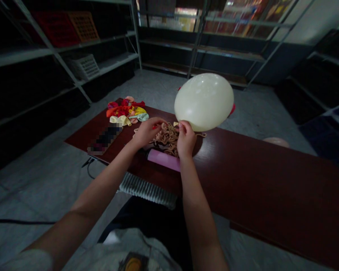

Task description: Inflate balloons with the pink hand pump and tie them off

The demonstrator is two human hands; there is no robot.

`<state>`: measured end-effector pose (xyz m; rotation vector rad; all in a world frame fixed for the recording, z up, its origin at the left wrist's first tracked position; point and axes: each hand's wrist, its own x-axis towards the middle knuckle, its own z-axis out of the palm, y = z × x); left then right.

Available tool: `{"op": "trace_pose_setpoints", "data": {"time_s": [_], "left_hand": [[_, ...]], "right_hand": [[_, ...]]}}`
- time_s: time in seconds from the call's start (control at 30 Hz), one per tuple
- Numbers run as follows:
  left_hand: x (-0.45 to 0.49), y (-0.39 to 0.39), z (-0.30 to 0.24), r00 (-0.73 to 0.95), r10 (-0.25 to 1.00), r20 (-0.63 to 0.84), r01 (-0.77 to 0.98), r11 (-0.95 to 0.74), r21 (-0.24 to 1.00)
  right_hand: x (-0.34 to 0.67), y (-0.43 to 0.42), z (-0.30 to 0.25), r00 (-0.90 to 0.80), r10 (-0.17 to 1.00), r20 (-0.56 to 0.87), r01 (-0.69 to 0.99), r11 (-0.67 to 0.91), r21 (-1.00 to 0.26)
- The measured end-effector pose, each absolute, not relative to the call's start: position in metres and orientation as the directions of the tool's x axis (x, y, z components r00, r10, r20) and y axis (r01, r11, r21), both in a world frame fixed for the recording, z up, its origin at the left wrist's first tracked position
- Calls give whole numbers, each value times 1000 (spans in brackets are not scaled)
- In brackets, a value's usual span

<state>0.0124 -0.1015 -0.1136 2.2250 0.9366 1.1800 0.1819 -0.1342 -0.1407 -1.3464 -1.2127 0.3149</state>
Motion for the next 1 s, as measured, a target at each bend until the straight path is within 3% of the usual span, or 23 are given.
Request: {"op": "trace_pose_setpoints", "data": {"time_s": [0.1, 0.2, 0.27, 0.4, 0.53, 0.67, 0.8, 1.0], "left_hand": [[28, -104, -114, 232, 844, 484, 84, -513, 854], [46, -105, -123, 302, 897, 323, -12, -335, 942], [52, -103, -126, 303, 906, 297, 74, -333, 940], [44, -94, -107, 309, 808, 502, 259, -579, 773], [32, -80, -74, 390, 798, 460, 335, -588, 736], [40, -64, -50, 473, 760, 447, 81, -542, 836], [60, -51, -38, 549, 699, 457, -197, -424, 884], [80, -49, -36, 521, 707, 478, -304, -369, 878]], "right_hand": [[182, -134, -141, 431, 771, 469, 444, 271, -854], [184, -133, -144, 448, 757, 475, 439, 277, -855], [186, -132, -147, 460, 756, 466, 407, 287, -867], [186, -130, -149, 505, 759, 410, 322, 275, -906], [185, -131, -148, 521, 760, 388, 311, 254, -916], [184, -130, -148, 535, 761, 367, 297, 238, -925], [185, -123, -141, 563, 764, 314, 134, 290, -948], [190, -107, -97, 589, 760, 275, -41, 368, -929]]}}
